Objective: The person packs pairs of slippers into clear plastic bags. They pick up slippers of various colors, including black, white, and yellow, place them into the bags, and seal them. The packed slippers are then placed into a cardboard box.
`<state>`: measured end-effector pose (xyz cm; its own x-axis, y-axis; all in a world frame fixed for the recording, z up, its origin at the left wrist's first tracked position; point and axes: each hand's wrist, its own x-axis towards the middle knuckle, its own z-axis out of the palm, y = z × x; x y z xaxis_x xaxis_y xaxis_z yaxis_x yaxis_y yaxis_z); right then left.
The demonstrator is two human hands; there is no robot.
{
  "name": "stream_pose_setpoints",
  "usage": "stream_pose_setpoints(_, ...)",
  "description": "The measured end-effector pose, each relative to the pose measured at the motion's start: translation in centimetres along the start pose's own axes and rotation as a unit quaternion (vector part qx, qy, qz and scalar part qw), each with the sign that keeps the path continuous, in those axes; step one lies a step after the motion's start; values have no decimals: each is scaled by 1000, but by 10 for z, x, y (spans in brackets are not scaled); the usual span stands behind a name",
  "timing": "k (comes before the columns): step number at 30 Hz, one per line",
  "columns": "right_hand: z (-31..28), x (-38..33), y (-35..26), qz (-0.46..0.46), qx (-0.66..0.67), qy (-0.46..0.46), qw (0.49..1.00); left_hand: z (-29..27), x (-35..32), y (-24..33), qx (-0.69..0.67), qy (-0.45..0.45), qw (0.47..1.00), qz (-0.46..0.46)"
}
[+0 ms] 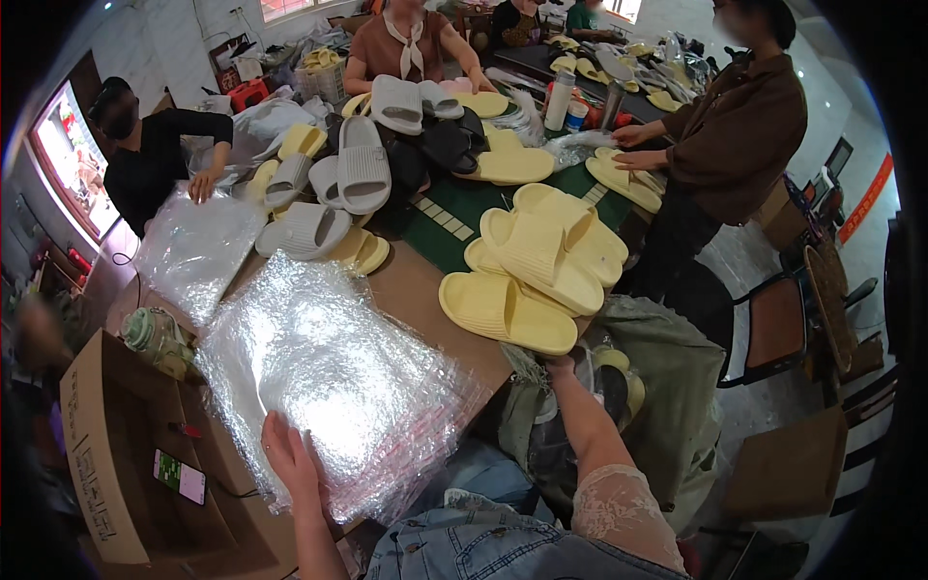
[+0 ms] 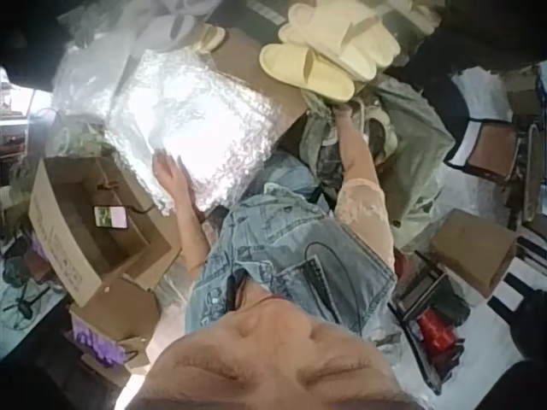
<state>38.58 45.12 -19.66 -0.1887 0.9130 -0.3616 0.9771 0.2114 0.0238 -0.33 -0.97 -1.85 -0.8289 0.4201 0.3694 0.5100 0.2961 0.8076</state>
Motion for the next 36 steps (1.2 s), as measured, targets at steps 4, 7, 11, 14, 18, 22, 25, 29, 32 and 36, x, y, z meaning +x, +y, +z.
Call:
stream_pose_setpoints(4, -8, 7, 8, 50, 34, 23, 998, -11, -9, 14, -2, 16, 1000, -13)
stream_pose_setpoints(7, 8, 39, 134, 115, 16, 149, 982, 9, 0, 1, -5, -9, 1000, -6)
stream_pose_setpoints(11, -74, -12, 117, 58, 323, 403, 854, 3, -2, 14, 26, -7, 1000, -4)
stream_pose_setpoints(14, -181, -56, 60, -128, 430, 478, 755, -2, -1, 22, 78, -9, 997, 12)
stream_pose_setpoints(18, -255, -53, 5, -277, 306, 402, 817, -6, 0, 23, 84, -13, 996, 19)
stream_pose_setpoints(22, -270, -3, -50, -259, 393, 261, 843, 1, 1, 34, 108, 8, 993, 42)
stream_pose_setpoints(25, -265, 6, -74, -226, 359, 280, 861, -6, -1, 64, 209, -31, 968, 139)
stream_pose_setpoints(29, -247, 12, -75, -272, 494, 352, 748, -16, -3, 80, 209, -258, 915, 229)
stream_pose_setpoints(32, -266, -41, -94, -272, 500, 370, 734, -18, -14, 71, 227, -301, 905, 194)
stream_pose_setpoints(36, -261, -52, -90, -316, 445, 303, 781, -13, -11, 63, 199, -290, 916, 193)
